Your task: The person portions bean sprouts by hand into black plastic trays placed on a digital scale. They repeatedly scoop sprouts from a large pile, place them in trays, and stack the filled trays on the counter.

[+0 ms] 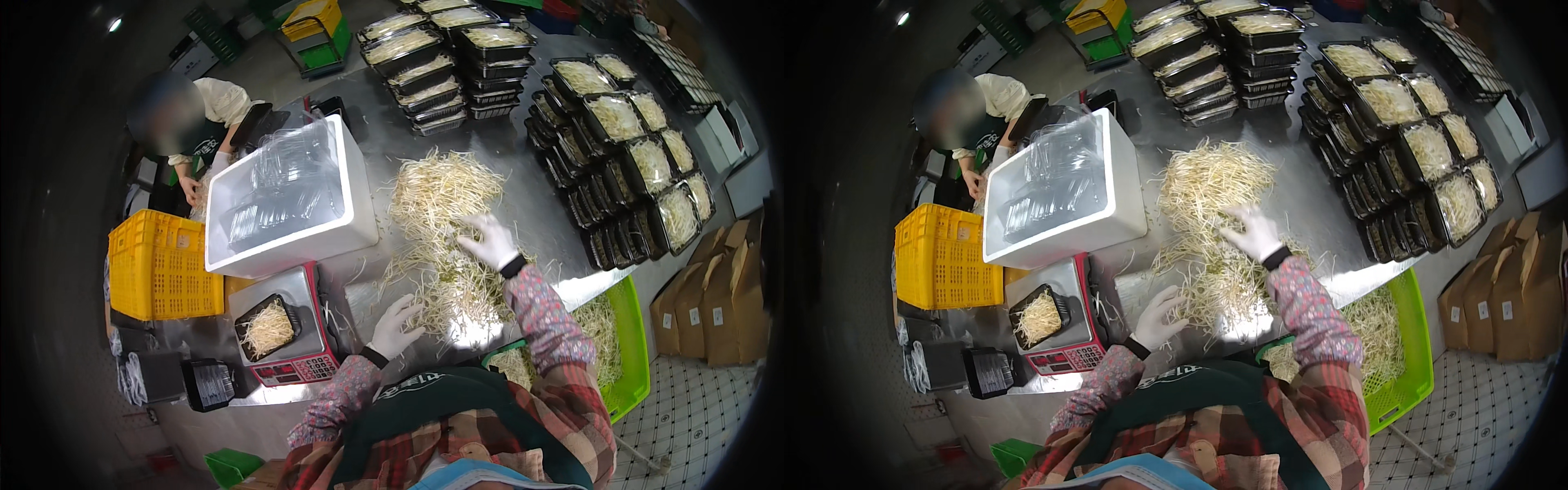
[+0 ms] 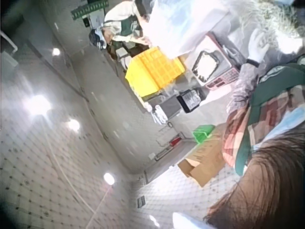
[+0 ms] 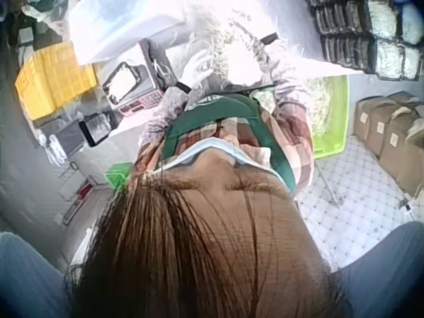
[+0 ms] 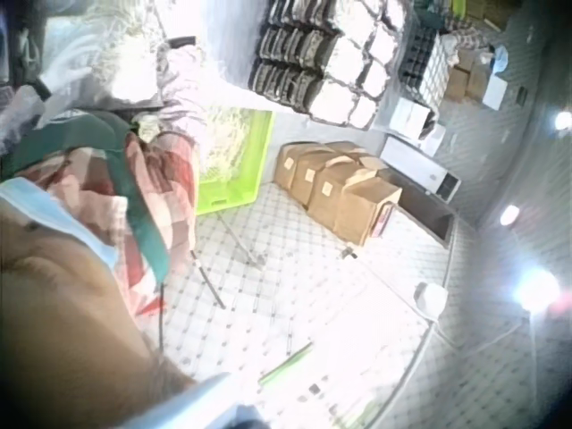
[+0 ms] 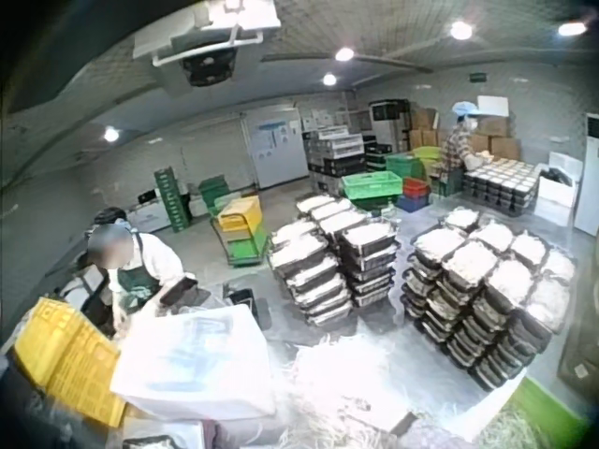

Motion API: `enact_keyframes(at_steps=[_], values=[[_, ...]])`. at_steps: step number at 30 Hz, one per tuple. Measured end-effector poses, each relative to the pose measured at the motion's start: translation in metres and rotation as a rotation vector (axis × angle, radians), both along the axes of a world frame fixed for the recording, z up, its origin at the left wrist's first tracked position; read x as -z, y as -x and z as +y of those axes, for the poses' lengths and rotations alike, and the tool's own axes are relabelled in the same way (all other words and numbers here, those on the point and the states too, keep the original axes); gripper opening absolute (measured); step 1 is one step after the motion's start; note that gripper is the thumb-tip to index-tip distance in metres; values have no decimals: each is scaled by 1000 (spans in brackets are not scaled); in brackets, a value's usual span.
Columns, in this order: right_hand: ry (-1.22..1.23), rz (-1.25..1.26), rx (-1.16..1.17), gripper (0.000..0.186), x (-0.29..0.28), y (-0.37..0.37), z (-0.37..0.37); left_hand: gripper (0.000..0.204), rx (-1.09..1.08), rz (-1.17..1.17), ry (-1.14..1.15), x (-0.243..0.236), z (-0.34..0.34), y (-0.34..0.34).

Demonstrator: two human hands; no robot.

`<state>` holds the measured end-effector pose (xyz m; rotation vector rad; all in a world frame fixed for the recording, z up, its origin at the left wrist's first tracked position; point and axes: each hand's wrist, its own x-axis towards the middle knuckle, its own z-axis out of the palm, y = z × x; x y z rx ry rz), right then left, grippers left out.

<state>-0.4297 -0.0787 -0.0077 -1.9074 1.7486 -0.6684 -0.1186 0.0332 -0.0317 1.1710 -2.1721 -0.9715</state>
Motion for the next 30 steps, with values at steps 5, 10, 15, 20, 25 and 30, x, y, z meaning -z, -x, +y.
enact_keyframes(at_steps=[5, 10, 15, 20, 25, 30], values=[[-8, 404, -10, 123, 24, -7, -142, 57, -175, 67, -72, -1, 0, -7], [-265, 602, -276, 147, 22, -39, -198, 96, -102, -206, -20, 19, 29, -18], [-316, 527, -369, 125, 41, -31, -217, 115, -197, -365, -42, 53, 39, -25], [-201, 389, -257, 87, 61, -24, -179, 112, -80, -431, 38, 63, -4, 22], [-271, 242, -46, 77, 22, 10, -155, 108, 62, -370, 58, 64, -63, 104], [-24, -116, -48, 78, -43, 36, -116, 94, 41, -108, -50, 42, -47, 84]])
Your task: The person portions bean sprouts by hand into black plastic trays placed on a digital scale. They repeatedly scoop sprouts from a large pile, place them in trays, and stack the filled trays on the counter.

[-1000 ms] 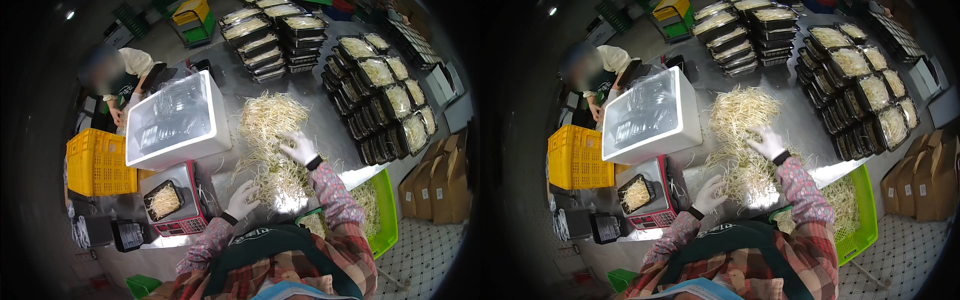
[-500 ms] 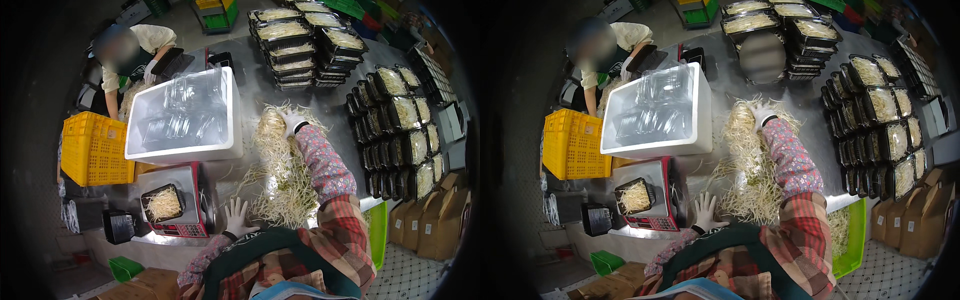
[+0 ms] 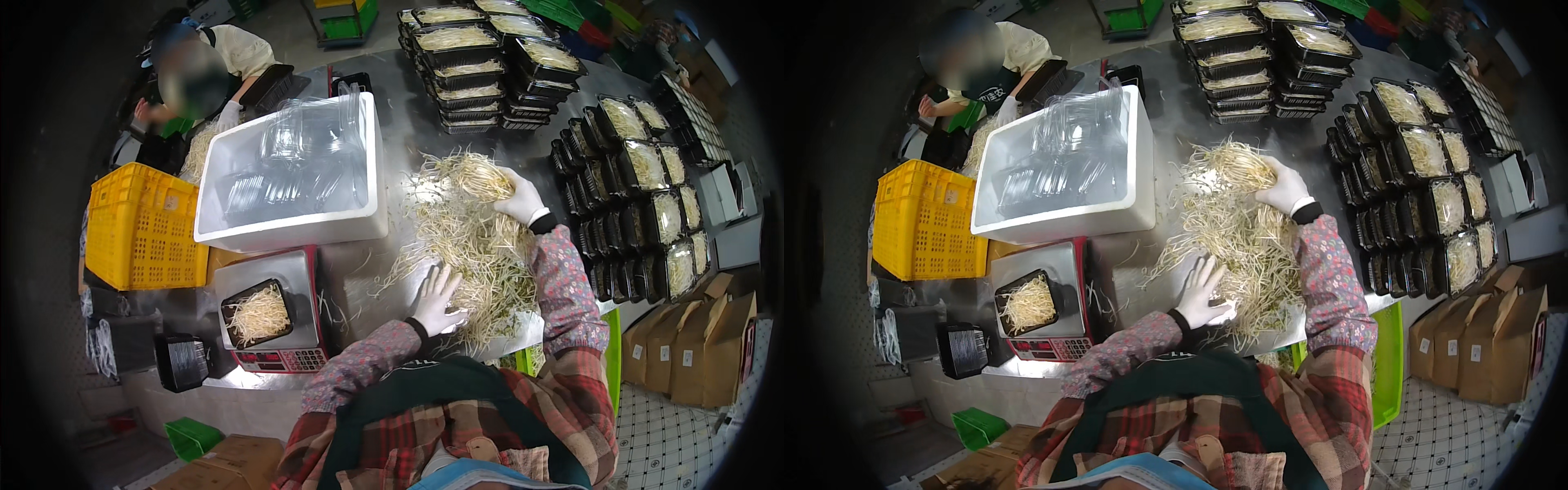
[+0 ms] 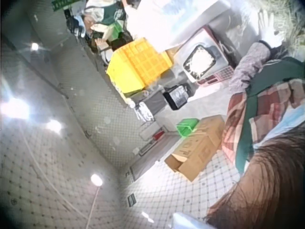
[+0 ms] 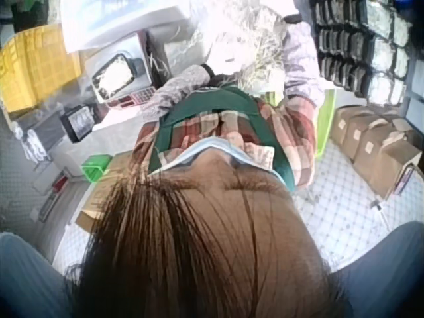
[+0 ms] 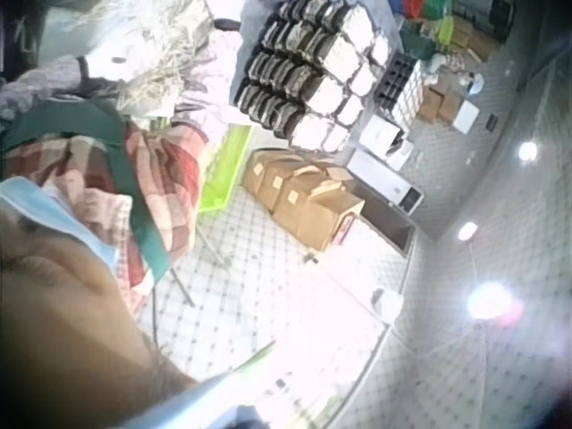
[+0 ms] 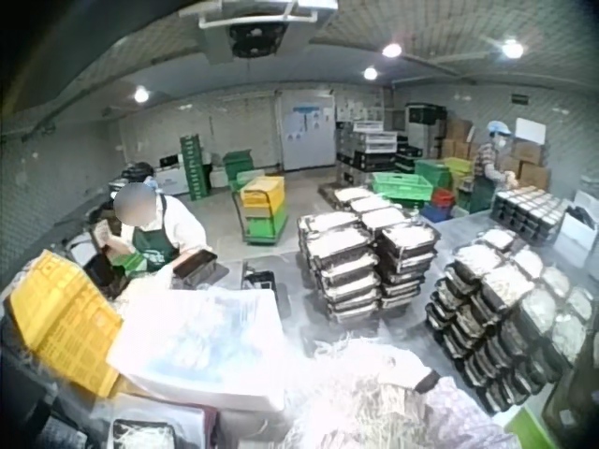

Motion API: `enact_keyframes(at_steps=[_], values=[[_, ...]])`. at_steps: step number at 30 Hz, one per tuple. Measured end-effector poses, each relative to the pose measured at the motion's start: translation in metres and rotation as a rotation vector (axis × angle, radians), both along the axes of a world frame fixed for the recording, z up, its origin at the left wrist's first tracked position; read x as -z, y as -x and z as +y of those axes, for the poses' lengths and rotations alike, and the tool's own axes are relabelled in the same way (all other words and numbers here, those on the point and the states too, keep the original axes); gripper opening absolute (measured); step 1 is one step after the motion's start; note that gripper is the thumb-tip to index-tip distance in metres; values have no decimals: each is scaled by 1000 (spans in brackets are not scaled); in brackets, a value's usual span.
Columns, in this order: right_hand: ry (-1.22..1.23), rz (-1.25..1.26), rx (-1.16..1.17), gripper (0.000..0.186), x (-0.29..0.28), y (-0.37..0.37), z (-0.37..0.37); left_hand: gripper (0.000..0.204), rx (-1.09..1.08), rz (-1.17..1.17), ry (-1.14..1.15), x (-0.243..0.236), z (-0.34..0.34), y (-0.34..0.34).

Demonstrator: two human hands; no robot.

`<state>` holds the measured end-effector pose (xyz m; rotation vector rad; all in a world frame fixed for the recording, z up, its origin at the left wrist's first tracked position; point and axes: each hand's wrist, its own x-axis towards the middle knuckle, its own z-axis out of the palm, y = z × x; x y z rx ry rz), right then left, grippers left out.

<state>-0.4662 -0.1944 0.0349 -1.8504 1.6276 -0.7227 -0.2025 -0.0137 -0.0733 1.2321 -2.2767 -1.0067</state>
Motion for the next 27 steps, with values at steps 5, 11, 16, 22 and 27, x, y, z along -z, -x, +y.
enact_keyframes(at_steps=[5, 11, 16, 22, 27], values=[[-62, -21, -109, 81, 2, -58, 88, 65, -377, 332, -31, 6, 52, -85], [-227, 430, -452, 75, 81, -150, 184, 56, -685, 421, -218, 17, 109, -150], [-200, 573, -146, 71, 74, -78, 151, 56, -685, 486, -329, 6, 128, -164], [-35, 391, -30, 79, -3, -80, 153, 60, -689, 569, -488, -2, 129, -166], [-118, 249, -190, 97, 20, -110, 177, 70, -741, 712, -692, 6, 124, -152]])
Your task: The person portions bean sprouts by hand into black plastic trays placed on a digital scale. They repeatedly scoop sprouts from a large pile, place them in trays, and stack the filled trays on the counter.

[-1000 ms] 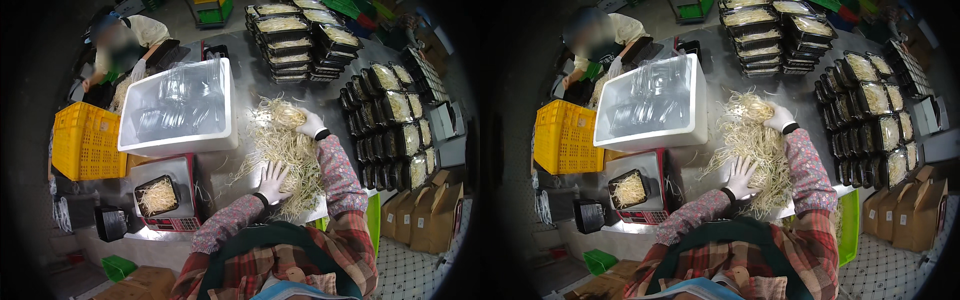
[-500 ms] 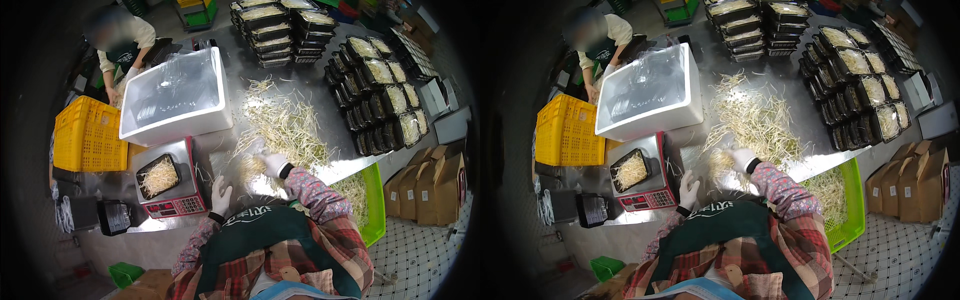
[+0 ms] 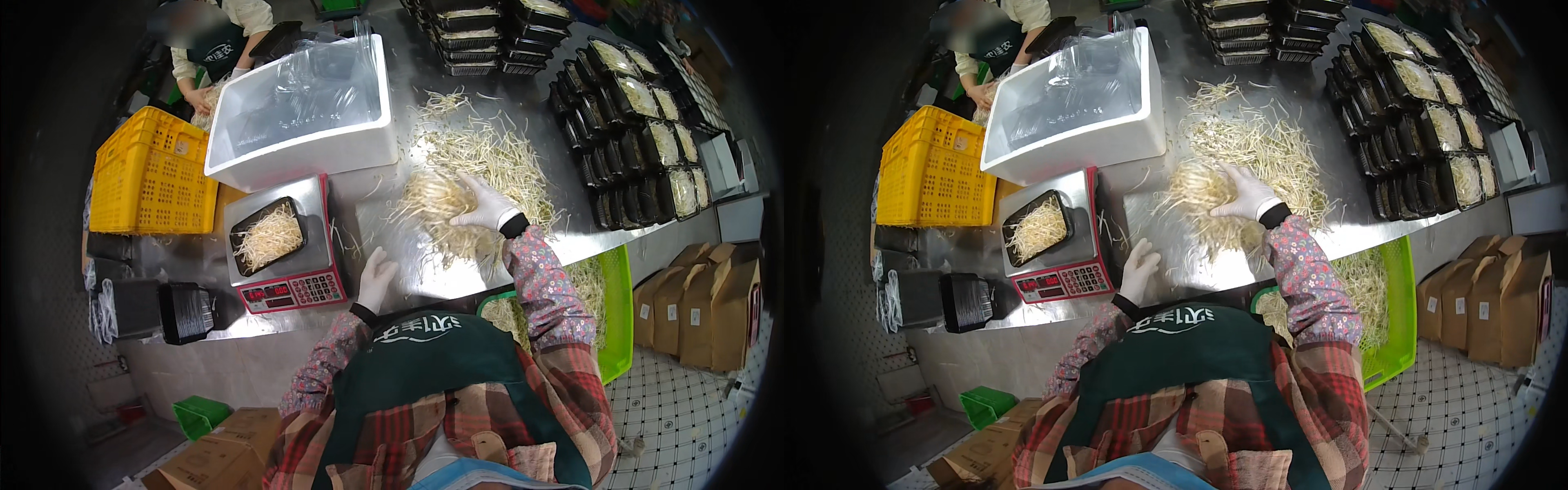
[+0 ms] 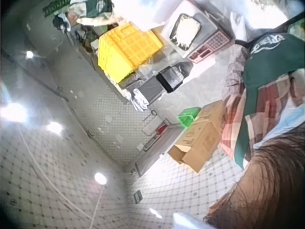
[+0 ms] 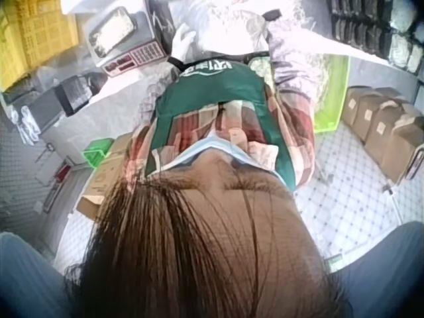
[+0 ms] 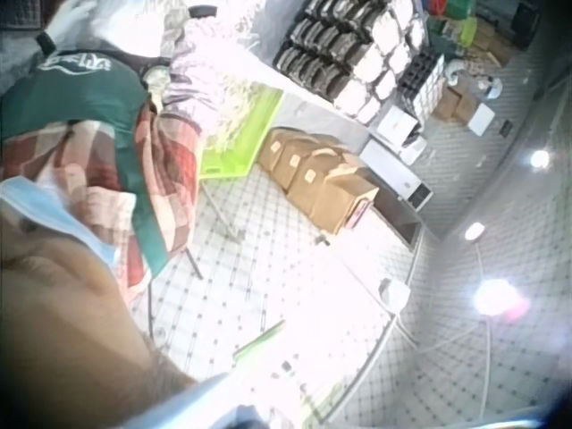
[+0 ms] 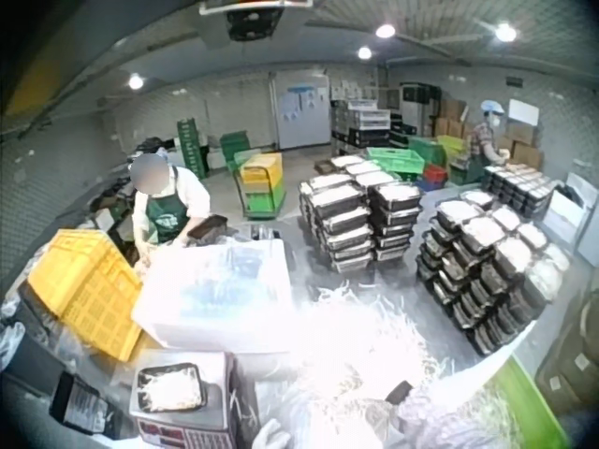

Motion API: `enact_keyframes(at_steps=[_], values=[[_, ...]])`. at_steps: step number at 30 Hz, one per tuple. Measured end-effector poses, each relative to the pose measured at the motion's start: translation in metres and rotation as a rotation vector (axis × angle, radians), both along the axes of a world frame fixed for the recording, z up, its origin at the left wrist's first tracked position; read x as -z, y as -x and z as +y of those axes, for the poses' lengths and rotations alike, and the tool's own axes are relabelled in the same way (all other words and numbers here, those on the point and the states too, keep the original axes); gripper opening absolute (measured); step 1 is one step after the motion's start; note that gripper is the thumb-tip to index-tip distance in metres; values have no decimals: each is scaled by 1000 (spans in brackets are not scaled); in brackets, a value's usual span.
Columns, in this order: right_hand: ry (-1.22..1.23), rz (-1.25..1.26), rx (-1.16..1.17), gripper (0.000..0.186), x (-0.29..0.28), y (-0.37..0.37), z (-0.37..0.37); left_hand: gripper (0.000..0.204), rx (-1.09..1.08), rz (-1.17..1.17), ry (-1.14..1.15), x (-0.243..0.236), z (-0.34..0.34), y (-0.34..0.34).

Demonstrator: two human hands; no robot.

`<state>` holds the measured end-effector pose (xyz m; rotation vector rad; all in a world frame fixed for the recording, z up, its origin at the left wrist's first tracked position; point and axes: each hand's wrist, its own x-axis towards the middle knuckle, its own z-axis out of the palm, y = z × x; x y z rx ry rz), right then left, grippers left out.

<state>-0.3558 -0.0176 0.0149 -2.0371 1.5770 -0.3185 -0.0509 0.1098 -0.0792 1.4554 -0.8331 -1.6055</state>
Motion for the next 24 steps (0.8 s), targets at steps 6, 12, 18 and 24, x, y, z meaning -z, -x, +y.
enact_keyframes(at_steps=[6, 12, 18, 24], values=[[-158, -67, 225, 88, 41, 36, -6, 59, -235, 216, -299, 2, -9, 13], [-49, 101, 140, 71, 101, -31, 8, 17, -284, 328, -209, -13, -66, 89], [-401, -754, 347, 57, 96, -25, 0, 32, -252, 526, 0, -21, -90, 104], [-390, -922, 571, 36, 137, 22, 8, 32, -150, 414, -182, 19, -77, 58]])
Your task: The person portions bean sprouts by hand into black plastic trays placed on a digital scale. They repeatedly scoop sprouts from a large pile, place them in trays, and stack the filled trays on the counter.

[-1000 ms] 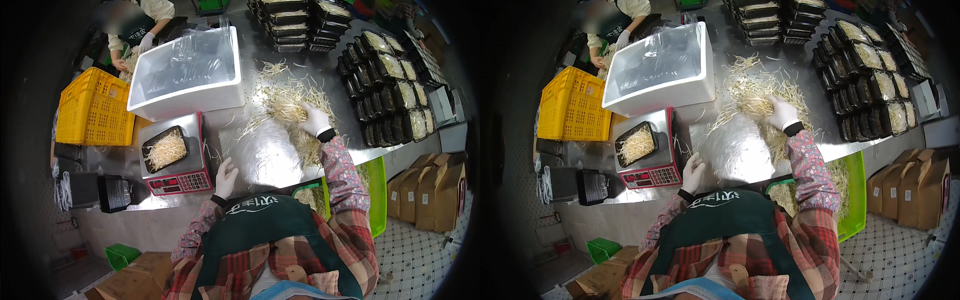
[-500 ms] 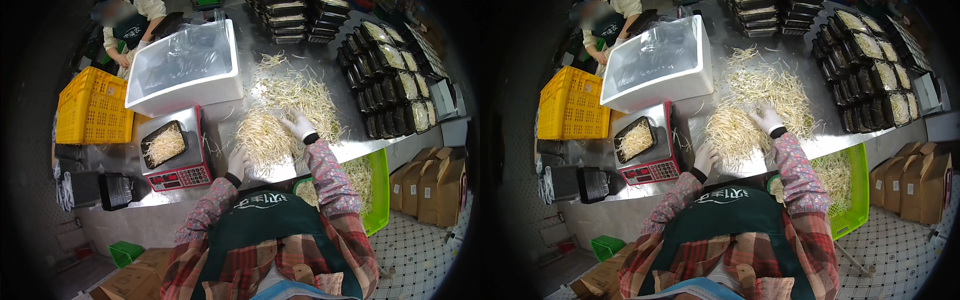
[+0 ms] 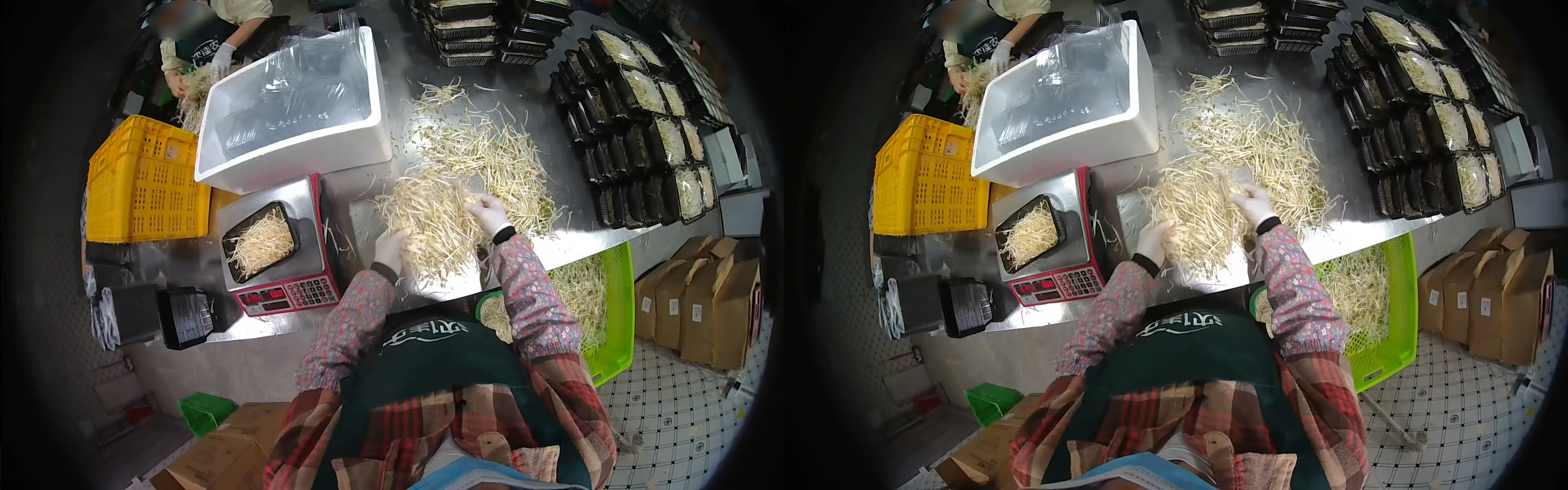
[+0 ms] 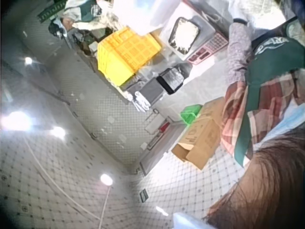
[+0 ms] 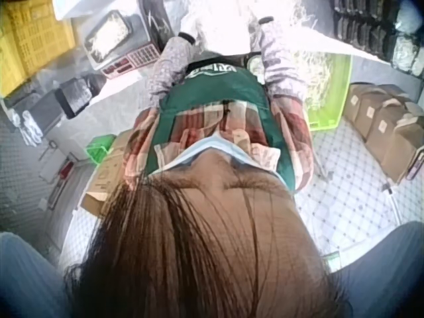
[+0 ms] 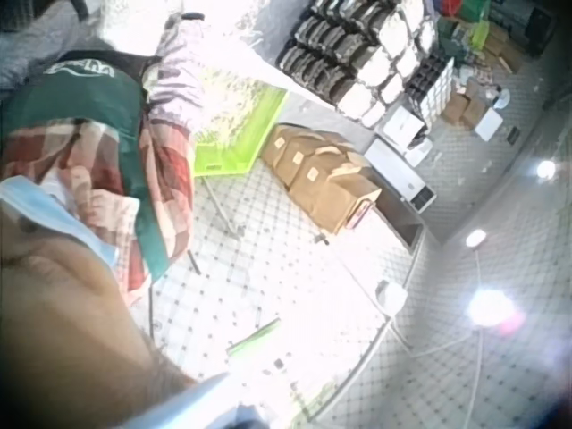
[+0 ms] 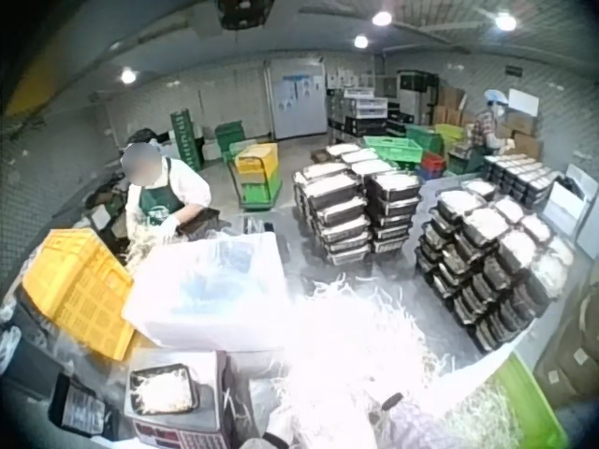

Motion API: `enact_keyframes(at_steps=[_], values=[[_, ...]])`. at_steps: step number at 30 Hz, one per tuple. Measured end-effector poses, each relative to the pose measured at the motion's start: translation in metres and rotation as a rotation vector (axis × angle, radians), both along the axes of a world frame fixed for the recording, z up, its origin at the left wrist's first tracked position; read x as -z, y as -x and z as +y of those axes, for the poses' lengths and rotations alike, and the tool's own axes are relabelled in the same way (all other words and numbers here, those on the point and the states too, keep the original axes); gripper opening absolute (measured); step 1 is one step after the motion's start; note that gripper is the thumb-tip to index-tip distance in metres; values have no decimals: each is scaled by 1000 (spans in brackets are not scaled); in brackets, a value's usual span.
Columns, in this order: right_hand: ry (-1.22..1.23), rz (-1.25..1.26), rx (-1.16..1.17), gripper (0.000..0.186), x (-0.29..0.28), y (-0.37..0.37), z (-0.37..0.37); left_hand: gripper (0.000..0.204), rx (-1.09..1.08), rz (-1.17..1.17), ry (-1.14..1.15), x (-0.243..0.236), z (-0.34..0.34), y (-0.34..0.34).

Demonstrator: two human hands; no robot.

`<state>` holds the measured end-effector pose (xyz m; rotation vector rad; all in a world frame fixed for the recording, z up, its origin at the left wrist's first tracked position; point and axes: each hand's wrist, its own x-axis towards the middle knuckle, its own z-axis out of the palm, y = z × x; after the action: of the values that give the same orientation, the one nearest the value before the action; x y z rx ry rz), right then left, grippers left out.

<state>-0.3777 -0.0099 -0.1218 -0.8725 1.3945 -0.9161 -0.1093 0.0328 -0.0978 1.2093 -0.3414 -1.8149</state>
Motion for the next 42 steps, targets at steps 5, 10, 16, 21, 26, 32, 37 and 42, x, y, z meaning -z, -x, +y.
enact_keyframes(at_steps=[5, 10, 16, 21, 26, 32, 37, 42], values=[[65, 3, -20, 44, -4, 32, 7, 42, -6, -62, 9, 0, 16, -34], [252, 611, -15, 78, -11, -8, 14, 55, 72, -131, 99, 6, 26, -46], [147, 833, -142, 63, -29, -24, 5, 64, 31, -149, 126, -8, 34, -53], [231, 610, -46, 50, -7, 14, 2, 65, -3, -136, 64, -9, 45, -68], [361, 1080, -111, 62, -28, -3, 25, 67, -53, -77, 43, 0, 49, -77], [428, 1249, -446, 88, -50, -67, 81, 70, -59, -77, 63, 23, 55, -80], [432, 1208, -151, 82, -36, -34, 70, 69, -84, -88, 15, 8, 53, -71], [307, 1194, -163, 79, -48, -66, 29, 73, -155, -105, -14, -9, 45, -41]])
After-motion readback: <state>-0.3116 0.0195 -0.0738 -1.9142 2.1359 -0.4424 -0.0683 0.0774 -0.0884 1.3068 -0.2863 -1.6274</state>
